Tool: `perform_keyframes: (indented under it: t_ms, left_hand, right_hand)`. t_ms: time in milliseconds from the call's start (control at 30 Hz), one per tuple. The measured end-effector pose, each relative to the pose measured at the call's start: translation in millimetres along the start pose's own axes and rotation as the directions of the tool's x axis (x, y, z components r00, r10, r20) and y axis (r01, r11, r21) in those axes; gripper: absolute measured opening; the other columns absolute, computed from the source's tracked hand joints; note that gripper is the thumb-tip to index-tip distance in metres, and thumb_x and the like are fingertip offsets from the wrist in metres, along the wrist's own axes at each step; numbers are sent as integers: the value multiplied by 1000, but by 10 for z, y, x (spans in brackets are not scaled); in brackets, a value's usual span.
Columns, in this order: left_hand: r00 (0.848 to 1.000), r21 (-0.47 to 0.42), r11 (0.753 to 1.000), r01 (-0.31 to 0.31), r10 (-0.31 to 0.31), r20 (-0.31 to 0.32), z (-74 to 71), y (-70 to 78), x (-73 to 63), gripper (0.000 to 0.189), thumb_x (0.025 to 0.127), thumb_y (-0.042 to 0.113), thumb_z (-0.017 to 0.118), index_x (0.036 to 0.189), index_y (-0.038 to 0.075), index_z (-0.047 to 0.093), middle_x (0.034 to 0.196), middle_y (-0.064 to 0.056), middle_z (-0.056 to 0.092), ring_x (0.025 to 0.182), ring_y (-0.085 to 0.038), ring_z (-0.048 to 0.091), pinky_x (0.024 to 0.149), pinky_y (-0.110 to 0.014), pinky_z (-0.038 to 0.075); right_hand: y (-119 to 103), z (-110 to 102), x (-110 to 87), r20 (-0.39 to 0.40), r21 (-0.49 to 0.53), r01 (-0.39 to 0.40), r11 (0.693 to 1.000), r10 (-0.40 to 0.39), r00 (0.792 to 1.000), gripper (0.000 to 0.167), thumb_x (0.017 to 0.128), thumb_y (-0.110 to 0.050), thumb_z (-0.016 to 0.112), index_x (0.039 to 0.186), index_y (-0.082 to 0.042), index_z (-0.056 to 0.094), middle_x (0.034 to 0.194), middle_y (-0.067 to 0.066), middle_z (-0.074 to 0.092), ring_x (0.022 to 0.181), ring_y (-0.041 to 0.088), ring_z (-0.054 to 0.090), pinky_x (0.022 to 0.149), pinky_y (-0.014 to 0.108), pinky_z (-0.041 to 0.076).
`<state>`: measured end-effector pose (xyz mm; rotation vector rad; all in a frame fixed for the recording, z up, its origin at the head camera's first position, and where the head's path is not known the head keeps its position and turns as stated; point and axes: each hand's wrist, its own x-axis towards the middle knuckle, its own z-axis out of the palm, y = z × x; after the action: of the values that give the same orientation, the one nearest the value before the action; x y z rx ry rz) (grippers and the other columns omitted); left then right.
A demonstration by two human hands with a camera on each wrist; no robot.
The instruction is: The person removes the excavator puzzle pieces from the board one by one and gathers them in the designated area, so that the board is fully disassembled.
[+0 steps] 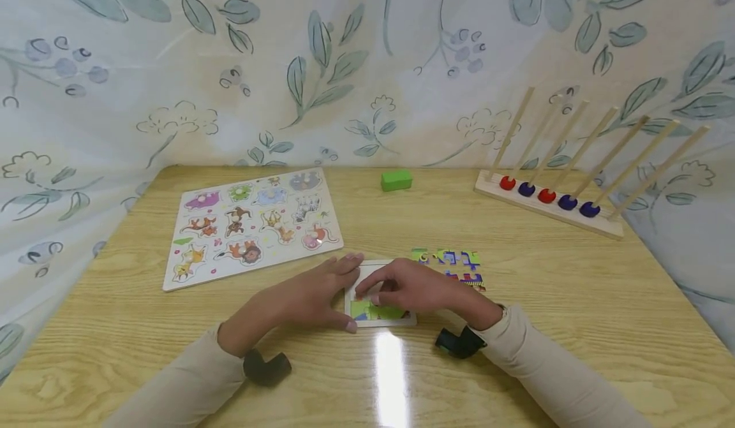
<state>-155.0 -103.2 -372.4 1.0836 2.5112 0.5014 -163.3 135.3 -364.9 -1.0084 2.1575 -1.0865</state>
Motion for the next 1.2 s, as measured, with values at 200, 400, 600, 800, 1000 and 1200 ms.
perform_keyframes:
  t_ms: [200,400,600,800,1000,1200]
  left_hand:
    - [1000,-12,1000,18,-18,9,-20,27,-10,98,81,55,73,153,5,29,162,-5,13,147,-28,10,116,-41,19]
    - [1000,-20,999,25,-25,8,-35,42,-7,98,81,54,73,153,6,27,162,-6,12,147,-27,9,116,-41,17]
    - [999,-28,999,39,-39,13,-34,43,-9,97,81,54,73,154,8,28,162,-4,12,147,-29,9,116,-40,17]
    - [999,-32,998,49,-49,15,-32,43,-10,98,80,54,74,153,7,29,162,-3,12,147,-29,10,116,-41,18]
    - [999,-29,999,43,-42,13,-29,40,-14,97,81,54,73,152,3,31,162,-2,11,147,-28,10,117,-40,17]
    - [1000,-39,999,17,-17,8,-31,31,-11,97,81,54,73,152,2,30,162,-4,12,147,-24,9,116,-38,18]
  right_hand:
    - [-7,13,-4,-49,87,-23,996,27,998,23,95,1,58,113,-7,70,91,4,69,61,8,50,59,21,42]
    - [-15,69,21,-129,97,17,995,-4,992,19,94,3,59,107,-5,70,102,4,68,74,10,57,66,22,48]
    - [-42,85,45,-125,99,30,995,-17,992,17,92,2,63,106,-6,70,100,-2,66,88,13,59,79,27,52]
    - [-70,59,61,-59,115,22,993,-15,998,16,92,2,62,106,-2,71,96,0,67,83,11,59,78,26,52]
    - [-70,64,61,-18,102,21,995,-20,1000,15,95,-2,60,105,-1,71,97,0,69,84,9,58,80,24,51]
    - [-45,75,44,-60,69,25,997,-21,998,16,96,-1,58,105,-1,72,98,1,70,83,7,58,76,23,51]
